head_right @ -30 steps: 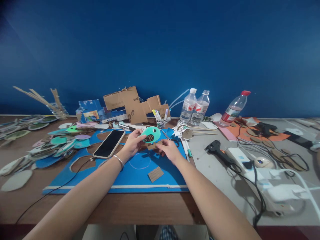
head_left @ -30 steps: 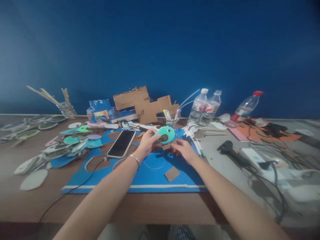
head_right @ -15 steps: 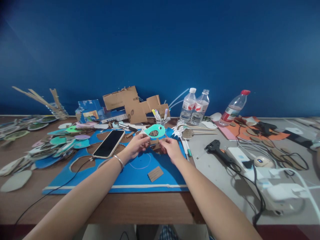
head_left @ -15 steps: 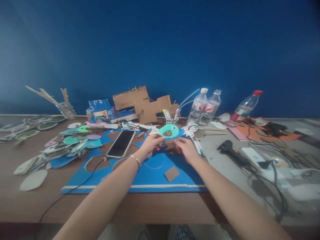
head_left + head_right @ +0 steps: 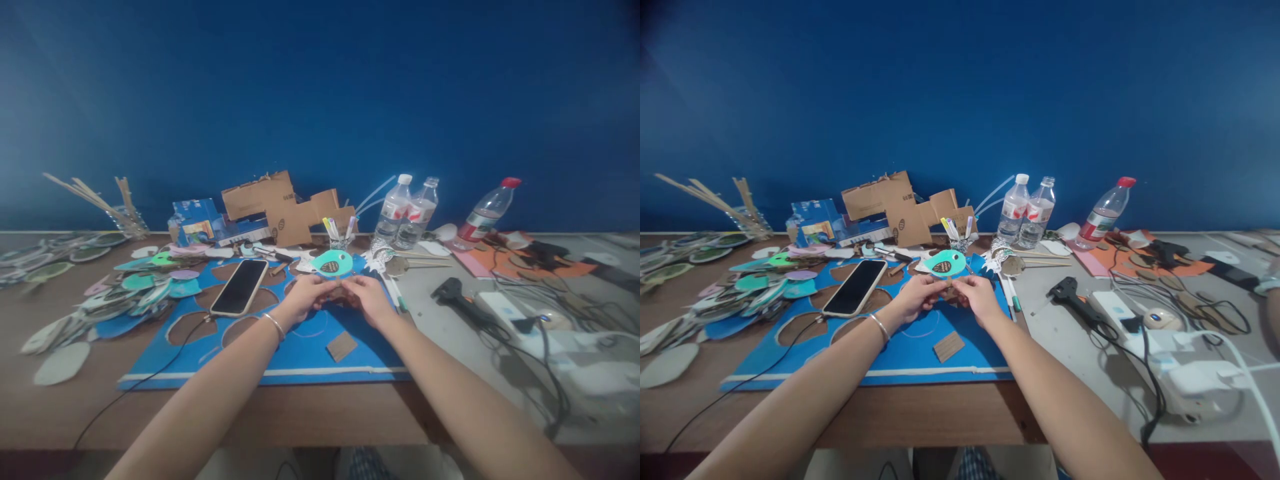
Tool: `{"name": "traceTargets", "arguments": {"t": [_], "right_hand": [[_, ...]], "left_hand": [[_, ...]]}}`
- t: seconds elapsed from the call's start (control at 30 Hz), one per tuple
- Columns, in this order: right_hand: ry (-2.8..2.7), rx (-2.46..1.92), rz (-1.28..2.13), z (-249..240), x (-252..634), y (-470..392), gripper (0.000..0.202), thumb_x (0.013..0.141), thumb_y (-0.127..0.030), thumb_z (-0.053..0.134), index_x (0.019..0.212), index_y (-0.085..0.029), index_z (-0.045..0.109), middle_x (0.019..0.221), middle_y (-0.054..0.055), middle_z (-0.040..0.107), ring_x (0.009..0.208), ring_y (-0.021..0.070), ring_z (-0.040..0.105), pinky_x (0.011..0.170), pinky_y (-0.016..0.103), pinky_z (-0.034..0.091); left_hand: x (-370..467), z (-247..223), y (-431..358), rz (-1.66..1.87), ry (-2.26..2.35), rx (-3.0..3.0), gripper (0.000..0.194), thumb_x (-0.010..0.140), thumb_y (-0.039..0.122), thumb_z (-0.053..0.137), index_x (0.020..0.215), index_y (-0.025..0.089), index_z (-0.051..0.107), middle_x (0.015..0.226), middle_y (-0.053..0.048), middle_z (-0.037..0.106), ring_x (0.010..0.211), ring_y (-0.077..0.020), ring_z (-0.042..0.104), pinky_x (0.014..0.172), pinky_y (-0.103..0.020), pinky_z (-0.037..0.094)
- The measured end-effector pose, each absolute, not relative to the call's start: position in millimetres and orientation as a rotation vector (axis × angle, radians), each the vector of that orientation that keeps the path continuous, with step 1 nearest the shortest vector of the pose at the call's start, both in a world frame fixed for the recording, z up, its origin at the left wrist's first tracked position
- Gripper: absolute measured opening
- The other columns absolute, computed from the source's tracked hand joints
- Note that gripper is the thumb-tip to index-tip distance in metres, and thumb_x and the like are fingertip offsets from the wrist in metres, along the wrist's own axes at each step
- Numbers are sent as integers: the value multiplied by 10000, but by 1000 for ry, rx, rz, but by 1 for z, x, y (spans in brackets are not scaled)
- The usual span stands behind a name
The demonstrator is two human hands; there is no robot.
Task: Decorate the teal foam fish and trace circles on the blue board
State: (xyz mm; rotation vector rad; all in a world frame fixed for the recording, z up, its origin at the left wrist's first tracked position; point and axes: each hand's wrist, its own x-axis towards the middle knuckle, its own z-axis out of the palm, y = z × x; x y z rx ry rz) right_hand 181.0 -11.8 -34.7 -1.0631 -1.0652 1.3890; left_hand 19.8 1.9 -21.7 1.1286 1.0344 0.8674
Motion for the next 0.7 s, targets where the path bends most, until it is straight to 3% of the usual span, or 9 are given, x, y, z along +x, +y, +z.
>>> {"name": "traceTargets", "arguments": {"t": [0.5, 0.7], "right_hand": [[-1042, -1044, 1473, -31, 178, -14, 254, 589, -357, 701, 597, -147, 558, 498, -24, 524, 425, 81, 409, 430, 224, 241], [-983, -995, 1525, -27, 176, -17, 276, 585, -384, 706, 611, -144, 574, 488, -36, 481, 428, 70, 371, 421, 221, 212]], "left_hand": [[21, -17, -1, 911, 1004, 1159, 272, 600, 340, 724, 669, 94, 629, 515, -14, 551, 365, -17, 344, 358, -166, 183], [22, -15, -4, 887, 1013, 1098, 320, 607, 393, 719, 602, 103, 583, 508, -11, 537, 367, -18, 344, 351, -168, 176]]}}
